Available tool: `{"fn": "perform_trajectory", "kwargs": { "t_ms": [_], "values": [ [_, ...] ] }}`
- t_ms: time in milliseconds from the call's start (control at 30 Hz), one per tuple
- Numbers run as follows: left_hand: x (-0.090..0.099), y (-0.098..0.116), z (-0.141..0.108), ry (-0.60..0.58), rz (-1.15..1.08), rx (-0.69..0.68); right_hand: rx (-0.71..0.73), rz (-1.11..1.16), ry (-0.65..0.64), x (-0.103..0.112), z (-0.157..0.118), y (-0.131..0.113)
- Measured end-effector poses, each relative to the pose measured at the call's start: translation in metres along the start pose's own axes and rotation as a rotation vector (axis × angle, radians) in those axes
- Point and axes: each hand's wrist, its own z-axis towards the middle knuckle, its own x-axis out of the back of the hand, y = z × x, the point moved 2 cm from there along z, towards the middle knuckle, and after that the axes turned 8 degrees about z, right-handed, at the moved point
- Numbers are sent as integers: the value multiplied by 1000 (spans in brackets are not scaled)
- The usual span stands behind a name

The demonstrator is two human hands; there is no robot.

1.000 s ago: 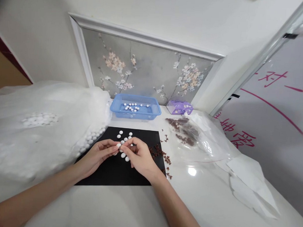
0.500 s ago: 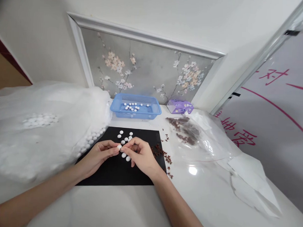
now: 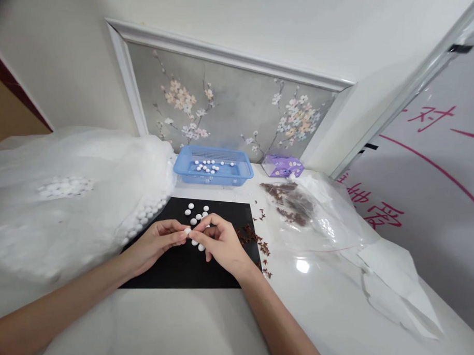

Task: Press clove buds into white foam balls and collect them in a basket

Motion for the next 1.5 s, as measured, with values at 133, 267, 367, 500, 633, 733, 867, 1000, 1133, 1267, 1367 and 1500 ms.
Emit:
{"fn": "perform_trajectory", "kwargs": {
  "t_ms": [133, 267, 367, 500, 633, 733, 867, 1000, 1133, 1267, 1367, 1500],
  "values": [
    [0, 0, 0, -1, 37, -24, -11, 11, -6, -1, 0, 1],
    [-2, 2, 0, 12, -48, 24, -9, -48, 100, -10, -2, 4],
    [-3, 4, 1, 13, -115, 49, 106, -158, 240, -16, -4, 5],
    [-3, 4, 2, -10, -75, 32, 353, -418, 310, -19, -9, 1],
    [-3, 3, 2, -26, -50, 6, 506, -585, 270, -18, -13, -1],
    [-4, 3, 1, -34, -68, -2, 520, -627, 205, -18, -14, 0],
    [-4, 4, 0, -34, -62, -6, 525, -663, 176, -19, -15, 3],
    [-5, 4, 0, -30, -56, -11, 525, -653, 149, -19, -14, 3],
    [-4, 3, 0, -24, -64, -11, 509, -653, 109, -20, -13, -1],
    [-3, 2, 1, -28, -52, -24, 486, -683, 77, -22, -13, -6],
    [-2, 1, 2, -10, -45, -18, 489, -667, 74, -22, -13, -7],
    [-2, 1, 3, 0, -62, -8, 488, -649, 71, -20, -11, -4]
  ]
}}
